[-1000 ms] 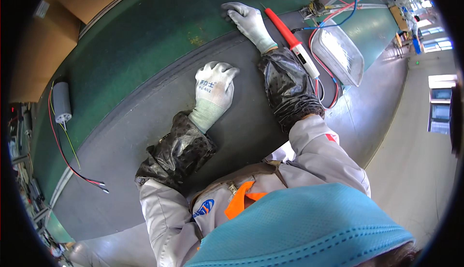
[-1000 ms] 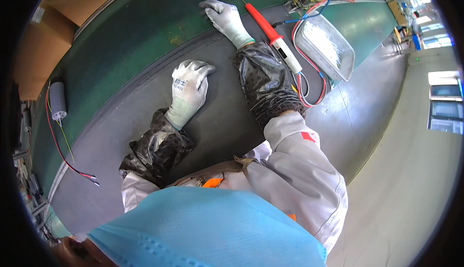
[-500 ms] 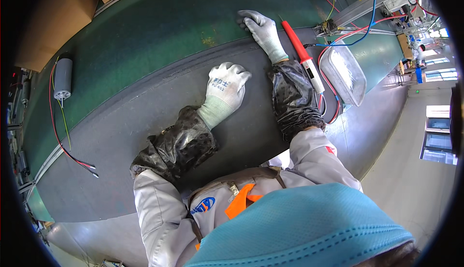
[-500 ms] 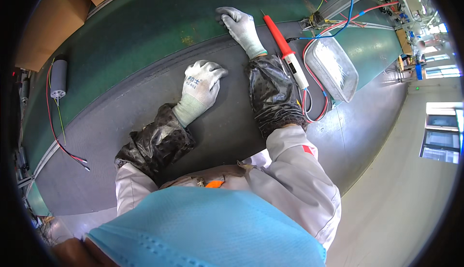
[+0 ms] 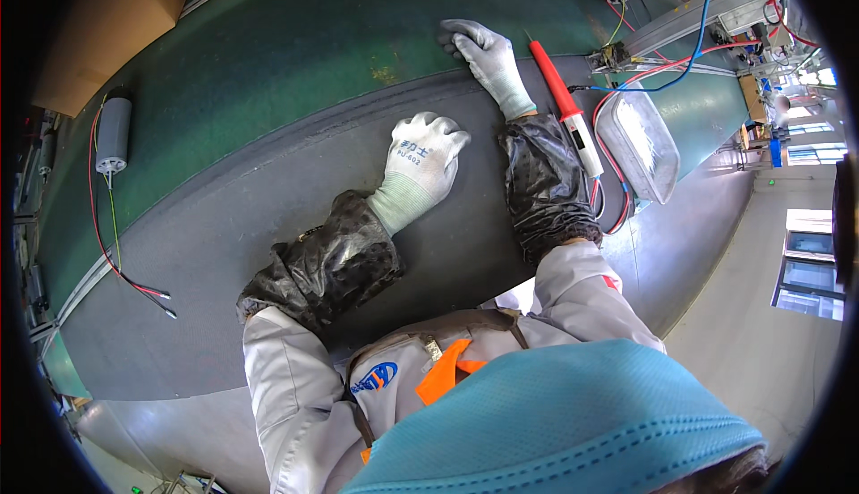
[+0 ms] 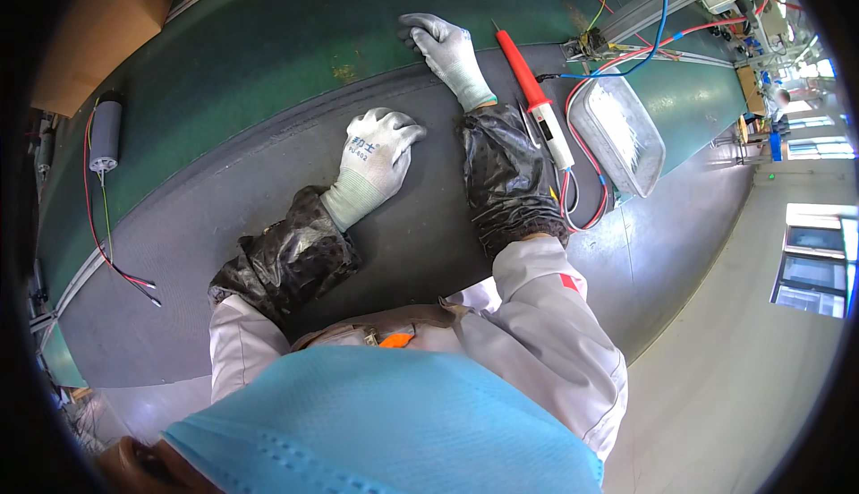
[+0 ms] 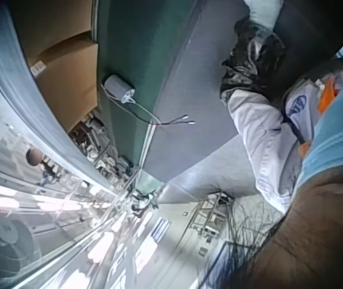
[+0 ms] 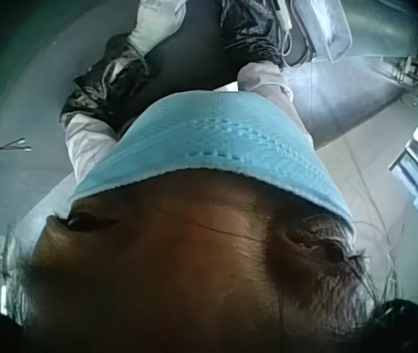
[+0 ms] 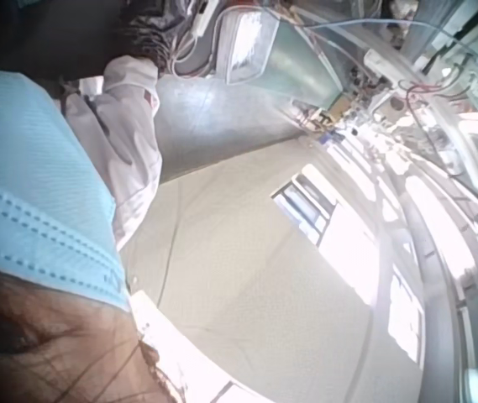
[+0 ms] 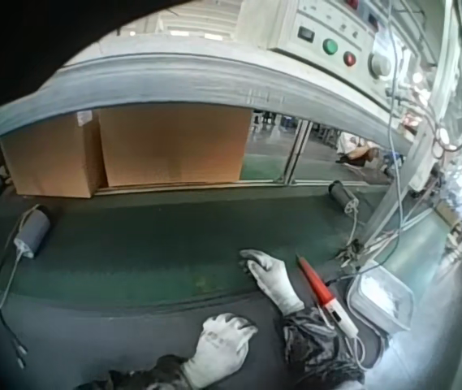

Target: Connecting and securing electrical wires to small electric motors at an assembly station.

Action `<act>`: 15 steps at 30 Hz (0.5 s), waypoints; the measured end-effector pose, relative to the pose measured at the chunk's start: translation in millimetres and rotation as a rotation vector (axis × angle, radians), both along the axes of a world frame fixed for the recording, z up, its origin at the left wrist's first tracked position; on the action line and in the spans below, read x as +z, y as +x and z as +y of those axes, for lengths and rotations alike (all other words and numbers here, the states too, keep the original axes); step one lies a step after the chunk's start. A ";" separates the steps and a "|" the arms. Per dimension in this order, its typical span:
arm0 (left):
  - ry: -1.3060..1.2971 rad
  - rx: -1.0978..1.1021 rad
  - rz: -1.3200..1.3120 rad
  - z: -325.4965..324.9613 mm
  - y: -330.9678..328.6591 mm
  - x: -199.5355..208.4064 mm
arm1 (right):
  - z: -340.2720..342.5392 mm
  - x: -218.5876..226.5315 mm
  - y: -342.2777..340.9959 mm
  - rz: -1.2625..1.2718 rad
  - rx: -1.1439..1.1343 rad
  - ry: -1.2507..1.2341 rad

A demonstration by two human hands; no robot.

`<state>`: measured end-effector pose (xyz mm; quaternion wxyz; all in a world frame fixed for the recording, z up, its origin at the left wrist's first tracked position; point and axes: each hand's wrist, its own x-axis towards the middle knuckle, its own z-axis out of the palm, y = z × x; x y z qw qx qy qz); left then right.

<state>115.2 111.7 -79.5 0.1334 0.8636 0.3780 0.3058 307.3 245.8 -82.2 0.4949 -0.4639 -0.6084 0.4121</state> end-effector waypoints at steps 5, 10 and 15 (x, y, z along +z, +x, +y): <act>-0.015 0.013 0.010 -1.1 -0.4 3.0 | 0.2 0.5 -2.2 -0.021 0.028 0.012; -0.036 0.019 0.061 -0.3 0.7 4.7 | -2.4 5.7 -5.4 -0.060 0.034 -0.006; -0.019 0.020 0.084 -0.3 0.1 3.6 | -3.0 6.2 -9.1 0.005 0.074 -0.051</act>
